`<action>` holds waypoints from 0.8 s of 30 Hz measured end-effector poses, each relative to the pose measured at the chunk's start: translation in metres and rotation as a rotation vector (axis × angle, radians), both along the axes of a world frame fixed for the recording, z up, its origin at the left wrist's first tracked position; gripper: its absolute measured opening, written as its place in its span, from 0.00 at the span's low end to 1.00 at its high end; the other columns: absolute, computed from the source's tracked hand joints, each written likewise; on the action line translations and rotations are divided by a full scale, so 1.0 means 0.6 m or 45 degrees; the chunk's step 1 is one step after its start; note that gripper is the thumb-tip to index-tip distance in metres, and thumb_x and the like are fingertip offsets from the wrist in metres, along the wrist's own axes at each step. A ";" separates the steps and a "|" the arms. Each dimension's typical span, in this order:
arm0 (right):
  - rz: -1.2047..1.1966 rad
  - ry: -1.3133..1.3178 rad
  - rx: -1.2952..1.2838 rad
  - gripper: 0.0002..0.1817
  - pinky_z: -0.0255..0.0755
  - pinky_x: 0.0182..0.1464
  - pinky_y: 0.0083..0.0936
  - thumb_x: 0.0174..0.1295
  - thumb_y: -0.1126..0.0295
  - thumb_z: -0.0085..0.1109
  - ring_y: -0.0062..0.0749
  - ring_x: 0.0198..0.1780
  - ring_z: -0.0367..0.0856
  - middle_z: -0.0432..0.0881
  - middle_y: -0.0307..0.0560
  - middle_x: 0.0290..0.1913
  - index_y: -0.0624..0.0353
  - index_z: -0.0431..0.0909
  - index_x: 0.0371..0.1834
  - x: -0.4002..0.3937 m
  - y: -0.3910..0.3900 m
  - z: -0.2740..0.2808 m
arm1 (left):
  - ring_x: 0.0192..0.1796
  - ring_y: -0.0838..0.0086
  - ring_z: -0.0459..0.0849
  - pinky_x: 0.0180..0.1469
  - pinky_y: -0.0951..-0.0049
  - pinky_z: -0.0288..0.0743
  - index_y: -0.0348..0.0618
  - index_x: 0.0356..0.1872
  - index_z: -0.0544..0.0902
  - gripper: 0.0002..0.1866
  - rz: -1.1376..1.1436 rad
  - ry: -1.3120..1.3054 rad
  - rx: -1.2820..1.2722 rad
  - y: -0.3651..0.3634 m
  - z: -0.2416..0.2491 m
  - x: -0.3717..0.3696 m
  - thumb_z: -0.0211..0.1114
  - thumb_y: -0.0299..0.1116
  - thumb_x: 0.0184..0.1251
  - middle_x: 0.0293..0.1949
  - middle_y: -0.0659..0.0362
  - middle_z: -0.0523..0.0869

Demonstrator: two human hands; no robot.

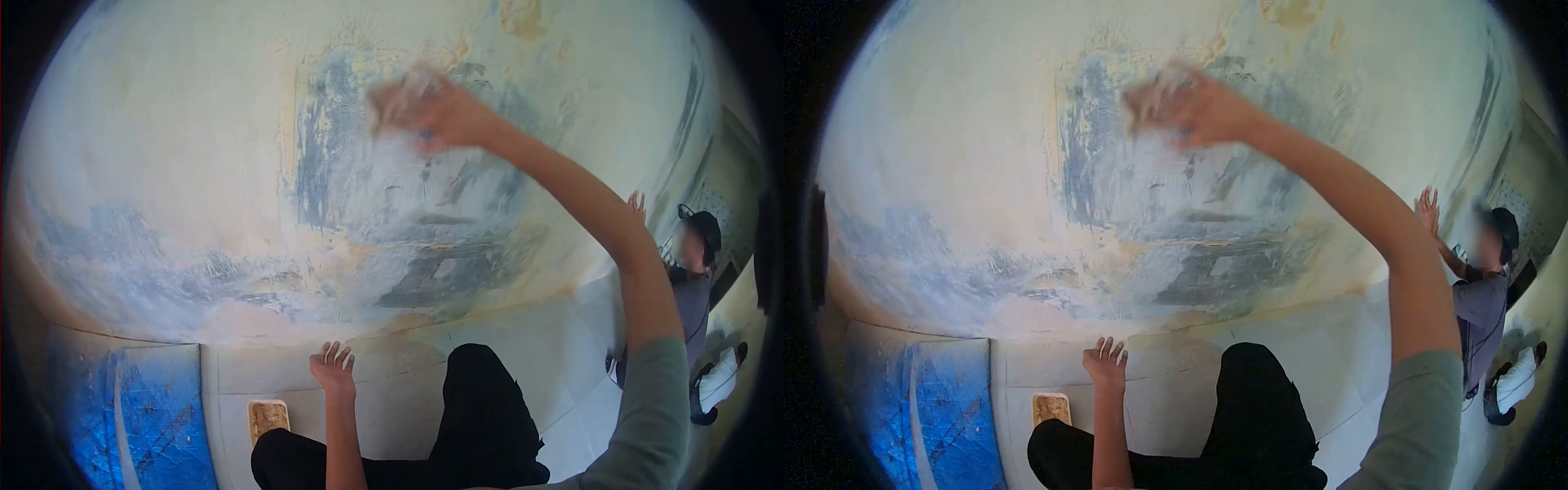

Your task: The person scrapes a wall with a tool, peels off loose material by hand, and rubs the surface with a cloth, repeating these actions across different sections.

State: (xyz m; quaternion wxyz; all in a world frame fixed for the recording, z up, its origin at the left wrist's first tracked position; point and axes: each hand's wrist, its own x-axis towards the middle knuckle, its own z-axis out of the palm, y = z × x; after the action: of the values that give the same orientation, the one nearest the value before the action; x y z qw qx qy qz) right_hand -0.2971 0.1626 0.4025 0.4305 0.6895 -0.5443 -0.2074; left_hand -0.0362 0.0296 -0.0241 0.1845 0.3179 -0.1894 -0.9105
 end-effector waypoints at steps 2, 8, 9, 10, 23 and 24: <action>-0.032 -0.020 -0.543 0.30 0.48 0.73 0.50 0.61 0.48 0.57 0.40 0.69 0.66 0.72 0.43 0.66 0.36 0.70 0.68 -0.015 -0.003 0.045 | 0.56 0.59 0.77 0.60 0.54 0.65 0.40 0.65 0.66 0.31 0.071 0.005 0.017 -0.018 -0.009 0.005 0.41 0.51 0.68 0.61 0.52 0.73; -0.101 0.169 0.014 0.27 0.50 0.71 0.52 0.64 0.44 0.53 0.38 0.68 0.65 0.73 0.39 0.64 0.34 0.72 0.66 -0.001 0.025 0.025 | 0.58 0.60 0.76 0.62 0.53 0.63 0.40 0.66 0.65 0.31 0.024 0.010 0.067 -0.023 -0.010 0.008 0.40 0.50 0.68 0.63 0.53 0.72; -0.121 0.163 0.015 0.27 0.50 0.71 0.52 0.64 0.44 0.53 0.38 0.68 0.65 0.73 0.39 0.64 0.34 0.72 0.66 -0.019 0.039 0.045 | 0.58 0.60 0.76 0.62 0.53 0.63 0.40 0.66 0.65 0.31 0.004 0.003 0.066 -0.020 -0.012 0.010 0.40 0.50 0.68 0.63 0.53 0.72; -0.217 0.086 -0.502 0.28 0.44 0.74 0.53 0.62 0.42 0.54 0.37 0.70 0.63 0.71 0.36 0.67 0.32 0.71 0.66 -0.028 0.047 0.065 | 0.58 0.60 0.76 0.62 0.53 0.63 0.40 0.66 0.65 0.31 0.012 0.012 0.079 -0.018 -0.013 0.010 0.40 0.49 0.68 0.63 0.53 0.72; -0.161 0.077 -0.374 0.27 0.48 0.71 0.50 0.59 0.52 0.59 0.37 0.71 0.63 0.69 0.37 0.69 0.34 0.73 0.64 0.014 0.067 0.002 | 0.56 0.62 0.76 0.61 0.56 0.64 0.42 0.65 0.66 0.30 0.032 0.004 0.098 -0.022 -0.012 0.002 0.42 0.48 0.66 0.60 0.56 0.73; -0.088 0.013 0.039 0.26 0.52 0.69 0.51 0.60 0.54 0.59 0.39 0.70 0.63 0.69 0.39 0.68 0.35 0.73 0.64 0.022 0.071 0.013 | 0.56 0.62 0.76 0.61 0.56 0.64 0.42 0.65 0.66 0.30 0.024 0.008 0.105 -0.018 -0.015 -0.002 0.42 0.48 0.66 0.60 0.56 0.73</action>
State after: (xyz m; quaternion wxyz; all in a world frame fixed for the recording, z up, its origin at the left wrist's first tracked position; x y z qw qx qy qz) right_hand -0.2839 0.2053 0.4105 0.4151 0.6758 -0.5624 -0.2340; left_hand -0.0375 0.0186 -0.0328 0.1805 0.3243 -0.1481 -0.9167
